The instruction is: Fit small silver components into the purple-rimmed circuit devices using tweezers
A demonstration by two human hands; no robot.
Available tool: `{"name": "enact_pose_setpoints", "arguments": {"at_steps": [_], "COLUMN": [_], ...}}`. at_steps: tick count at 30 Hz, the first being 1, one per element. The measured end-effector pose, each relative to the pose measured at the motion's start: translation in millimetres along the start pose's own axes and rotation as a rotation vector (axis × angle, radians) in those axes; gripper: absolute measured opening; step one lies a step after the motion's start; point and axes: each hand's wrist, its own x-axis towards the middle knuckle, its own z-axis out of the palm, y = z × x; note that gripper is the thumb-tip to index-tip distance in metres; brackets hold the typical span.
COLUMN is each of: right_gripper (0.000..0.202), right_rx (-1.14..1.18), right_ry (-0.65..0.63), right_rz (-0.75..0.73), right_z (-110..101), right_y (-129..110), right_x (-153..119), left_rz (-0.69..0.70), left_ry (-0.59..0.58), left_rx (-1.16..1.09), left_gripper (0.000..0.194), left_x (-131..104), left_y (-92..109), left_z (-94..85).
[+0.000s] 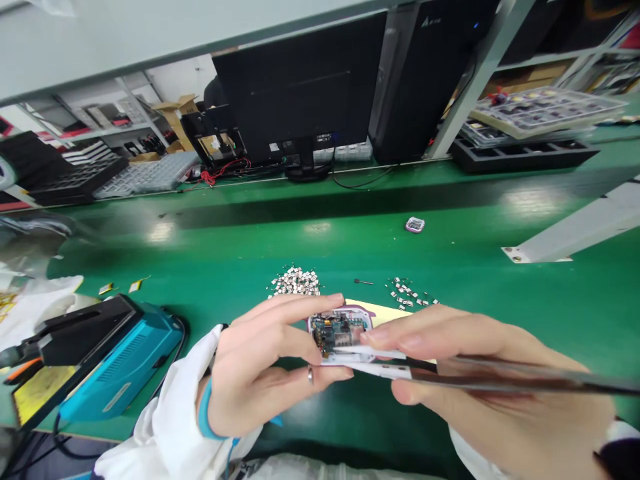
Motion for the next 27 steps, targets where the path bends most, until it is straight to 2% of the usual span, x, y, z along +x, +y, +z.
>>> {"name": "enact_pose_setpoints", "arguments": {"at_steps": [3,8,10,14,22,27], "right_gripper": [0.034,0.034,0.033,0.037,0.039,0.04], "right_rx": [0.09,0.024,0.018,0.023,-0.008,-0.01], "right_ry": [0.048,0.024,0.038,-0.015,-0.001,-0.008], "right_rz": [0.027,0.0,-0.01,-0.014,-0.132,-0.13], "right_z": [4.0,3.2,2.3,2.6,5.4,3.4], "right_y": [-1.2,1.7,1.9,-1.0,0.2,2.2], "right_x": [3.0,-1.3,-2.7,-0.1,2.7,0.9], "left_rz": [0.014,0.03,0.039,0.046,0.004,-0.004], "left_ry": [-0.016,-0.062,-0.061,-0.064,-0.013,-0.021], "left_rx": [0.026,0.065,0.072,0.078,0.026,-0.009], "left_gripper": [0.014,0.018,0.018,0.017,0.014,0.015], "left_x": [-0.5,-0.6,-1.1,-2.2,-0.5,0.3], "left_y": [0.5,1.8,1.7,1.3,0.4,0.0], "left_z": [-1.9,-4.0,-4.3,-4.5,1.4,2.1]}}
